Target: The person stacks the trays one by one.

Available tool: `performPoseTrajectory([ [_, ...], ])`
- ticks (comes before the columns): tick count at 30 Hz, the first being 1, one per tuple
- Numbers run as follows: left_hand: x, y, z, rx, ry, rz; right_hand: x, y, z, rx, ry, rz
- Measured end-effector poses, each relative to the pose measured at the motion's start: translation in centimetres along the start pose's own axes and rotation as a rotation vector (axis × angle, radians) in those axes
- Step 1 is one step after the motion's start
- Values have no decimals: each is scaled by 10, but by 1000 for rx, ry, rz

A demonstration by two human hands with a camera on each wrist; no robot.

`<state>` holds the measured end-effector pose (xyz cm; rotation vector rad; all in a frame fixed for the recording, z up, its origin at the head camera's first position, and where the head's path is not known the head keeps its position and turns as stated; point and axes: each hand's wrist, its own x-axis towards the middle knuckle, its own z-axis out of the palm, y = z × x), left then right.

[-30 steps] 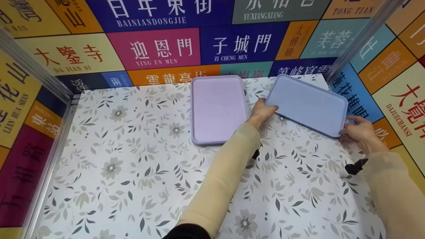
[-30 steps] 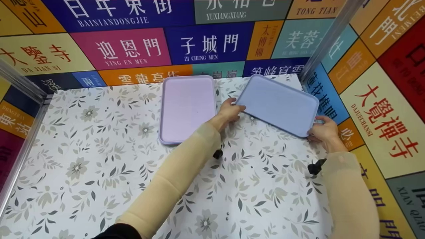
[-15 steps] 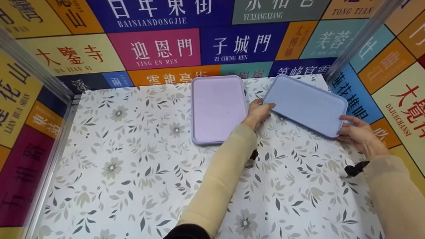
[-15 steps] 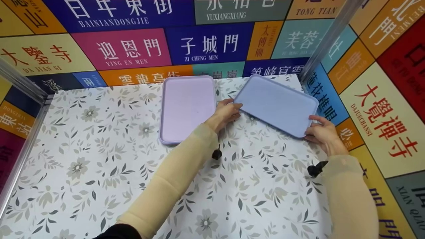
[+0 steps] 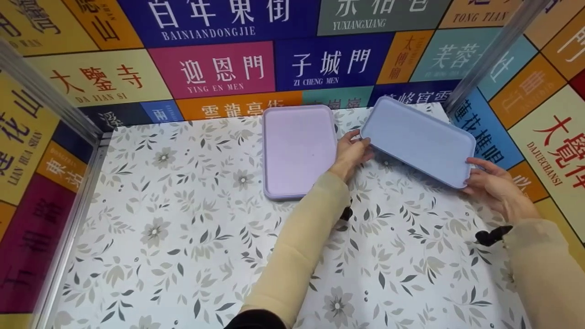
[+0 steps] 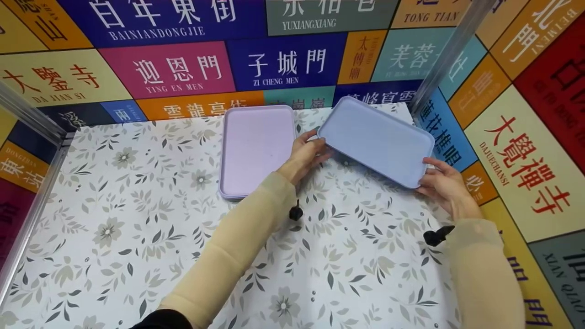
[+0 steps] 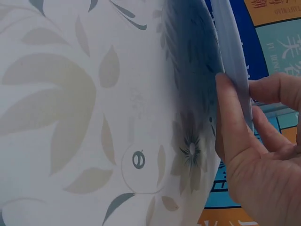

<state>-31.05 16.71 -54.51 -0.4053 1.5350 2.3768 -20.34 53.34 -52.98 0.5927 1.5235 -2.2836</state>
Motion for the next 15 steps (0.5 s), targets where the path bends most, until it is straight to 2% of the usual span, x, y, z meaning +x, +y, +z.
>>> performPoseTrajectory([
  [5, -5, 12, -3, 1, -59, -5, -9, -4, 0, -43, -18, -71],
  [8, -8, 18, -9, -2, -75, -11, -14, -5, 3, -23, -50, -125],
  [11, -10, 24, -19, -16, -73, -24, -17, -5, 11, 50, -95, -168],
  [15, -11, 30, -34, -51, -36, -14, -14, -2, 27, 98, -146, -197],
])
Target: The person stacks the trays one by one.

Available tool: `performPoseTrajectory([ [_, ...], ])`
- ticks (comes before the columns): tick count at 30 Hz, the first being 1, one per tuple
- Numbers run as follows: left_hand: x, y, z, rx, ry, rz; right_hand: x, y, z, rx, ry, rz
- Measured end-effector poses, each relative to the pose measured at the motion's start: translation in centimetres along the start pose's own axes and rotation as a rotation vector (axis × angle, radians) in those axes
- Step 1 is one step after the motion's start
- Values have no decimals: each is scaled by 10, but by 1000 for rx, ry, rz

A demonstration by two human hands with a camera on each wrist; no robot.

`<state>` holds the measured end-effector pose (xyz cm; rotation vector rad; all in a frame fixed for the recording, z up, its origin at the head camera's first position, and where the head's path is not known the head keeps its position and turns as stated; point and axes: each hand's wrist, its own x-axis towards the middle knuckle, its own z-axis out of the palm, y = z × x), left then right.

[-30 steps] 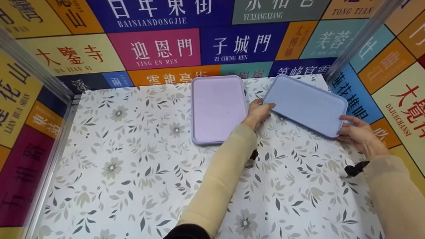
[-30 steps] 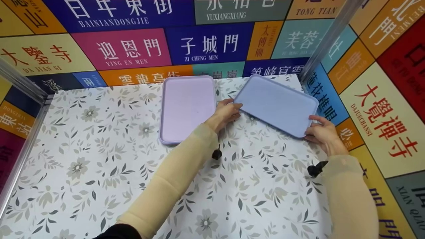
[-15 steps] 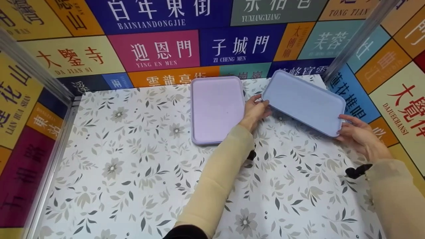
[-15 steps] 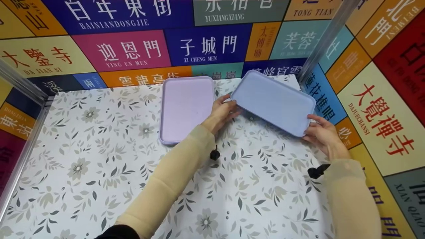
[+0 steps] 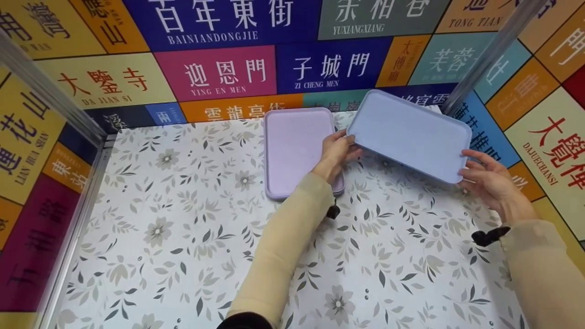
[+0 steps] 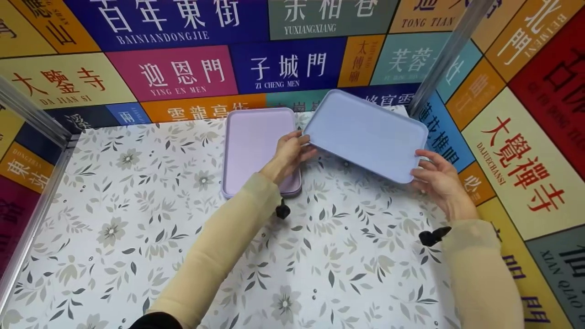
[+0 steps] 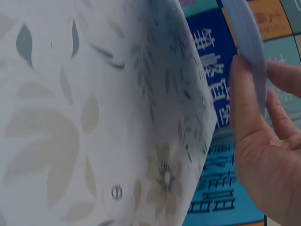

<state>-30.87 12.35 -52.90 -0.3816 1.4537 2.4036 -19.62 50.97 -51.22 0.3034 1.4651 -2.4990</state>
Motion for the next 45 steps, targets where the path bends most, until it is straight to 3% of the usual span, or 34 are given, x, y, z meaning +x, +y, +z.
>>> performPoseTrajectory([
  [5, -7, 5, -9, 27, 120, 119, 12, 14, 23, 90, -34, -30],
  [14, -33, -8, 6, 233, 381, 365, 25, 49, 61, 164, -12, -81],
  [22, -47, -39, 18, 307, 448, 482, 22, 69, 86, 179, 33, -129],
  [27, -51, -54, 26, 333, 483, 498, 22, 77, 101, 168, 39, -179],
  [30, -54, -53, 25, 310, 486, 487, 21, 81, 107, 151, 30, -199],
  [33, -64, -40, 21, 229, 444, 453, 19, 84, 111, 108, 38, -208],
  [38, -67, -32, 10, 180, 394, 407, 15, 85, 112, 54, 58, -184],
  [42, -67, -28, -6, 158, 328, 403, 14, 74, 109, 80, 108, -93],
  [45, -66, -20, -24, 105, 226, 380, 14, 60, 104, 98, 168, 6],
])
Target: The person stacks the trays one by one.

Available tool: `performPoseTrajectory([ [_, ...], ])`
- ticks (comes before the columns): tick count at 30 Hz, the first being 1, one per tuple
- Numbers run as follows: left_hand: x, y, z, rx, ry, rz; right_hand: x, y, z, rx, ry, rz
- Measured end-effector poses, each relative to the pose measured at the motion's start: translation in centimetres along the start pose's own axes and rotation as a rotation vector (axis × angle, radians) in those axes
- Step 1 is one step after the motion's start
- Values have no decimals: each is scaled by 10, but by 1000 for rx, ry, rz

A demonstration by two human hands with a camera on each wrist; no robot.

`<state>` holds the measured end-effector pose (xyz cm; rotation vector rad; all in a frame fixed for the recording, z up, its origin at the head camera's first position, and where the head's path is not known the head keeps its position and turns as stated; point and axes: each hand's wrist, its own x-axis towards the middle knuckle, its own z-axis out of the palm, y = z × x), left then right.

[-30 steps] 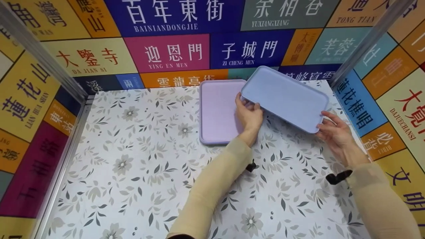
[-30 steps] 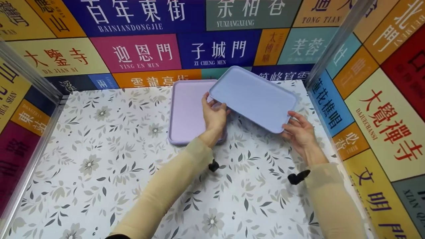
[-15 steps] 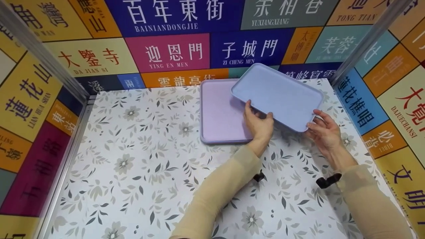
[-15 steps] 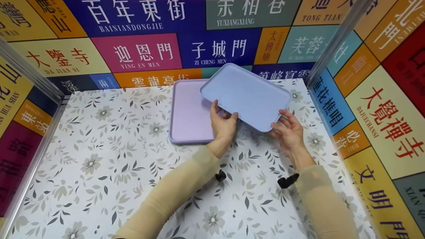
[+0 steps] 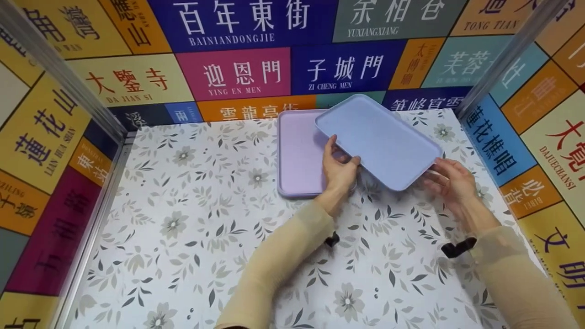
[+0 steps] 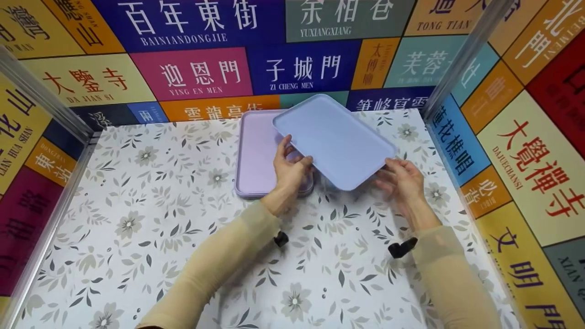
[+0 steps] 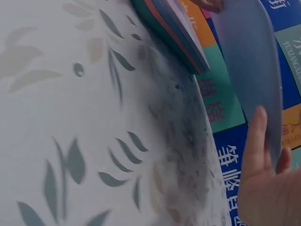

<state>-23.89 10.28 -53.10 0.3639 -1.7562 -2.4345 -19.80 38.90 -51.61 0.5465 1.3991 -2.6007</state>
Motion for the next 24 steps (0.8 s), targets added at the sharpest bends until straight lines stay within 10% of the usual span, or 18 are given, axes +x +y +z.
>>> performPoseTrajectory([
  [10, 31, 18, -67, -30, -291, -101, 13, -33, 0, -221, -163, 164],
  [16, 40, 28, -94, 9, -442, -130, 20, -23, 22, -389, -291, 128],
  [24, 54, 46, -123, 5, -557, -151, 33, -3, 48, -323, -387, 2],
])
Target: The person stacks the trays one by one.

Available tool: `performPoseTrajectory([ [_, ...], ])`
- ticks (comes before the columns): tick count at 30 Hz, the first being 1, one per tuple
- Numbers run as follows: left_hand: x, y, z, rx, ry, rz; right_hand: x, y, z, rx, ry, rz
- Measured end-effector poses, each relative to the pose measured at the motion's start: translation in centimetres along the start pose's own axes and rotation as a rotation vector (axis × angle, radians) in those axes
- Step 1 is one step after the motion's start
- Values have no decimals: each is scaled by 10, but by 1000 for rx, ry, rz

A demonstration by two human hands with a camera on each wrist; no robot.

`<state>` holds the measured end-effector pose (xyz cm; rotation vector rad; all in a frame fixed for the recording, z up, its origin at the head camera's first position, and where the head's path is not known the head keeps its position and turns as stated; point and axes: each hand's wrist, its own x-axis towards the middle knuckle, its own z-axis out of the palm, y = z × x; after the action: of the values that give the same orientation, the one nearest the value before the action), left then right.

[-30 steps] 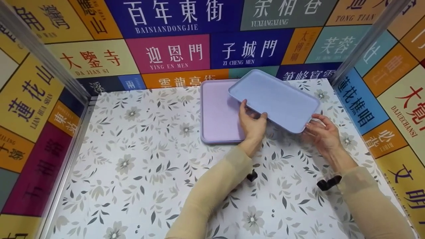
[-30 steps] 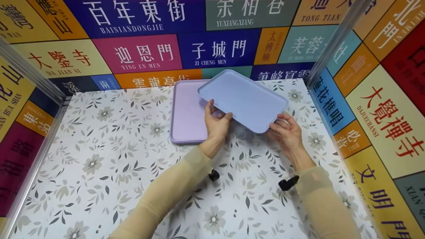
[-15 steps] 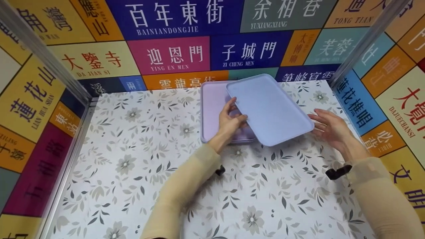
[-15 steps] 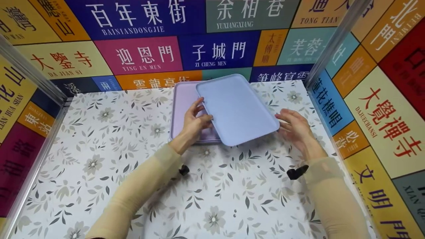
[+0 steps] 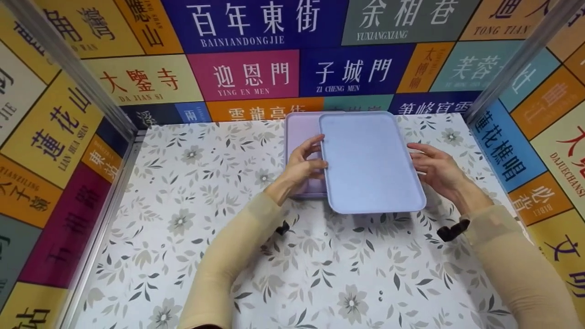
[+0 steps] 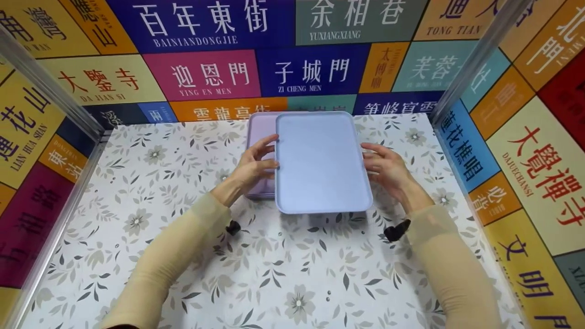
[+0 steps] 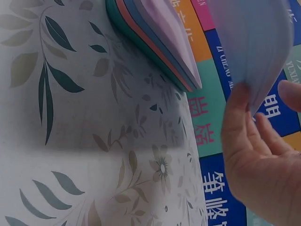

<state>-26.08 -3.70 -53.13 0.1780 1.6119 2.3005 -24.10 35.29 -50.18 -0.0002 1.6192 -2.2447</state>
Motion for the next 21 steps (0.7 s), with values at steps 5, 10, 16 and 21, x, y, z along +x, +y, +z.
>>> performPoseTrajectory([
  [5, -6, 13, -23, 44, -8, -17, 9, 11, 11, -35, -90, -72],
  [10, -10, 23, -42, 90, 15, -20, 21, 23, 25, -49, -116, -84],
  [16, -9, 30, -62, 210, 137, -13, 48, 31, 45, -16, -83, -70],
  [21, -7, 34, -80, 348, 283, -47, 73, 38, 66, -58, -73, -42],
])
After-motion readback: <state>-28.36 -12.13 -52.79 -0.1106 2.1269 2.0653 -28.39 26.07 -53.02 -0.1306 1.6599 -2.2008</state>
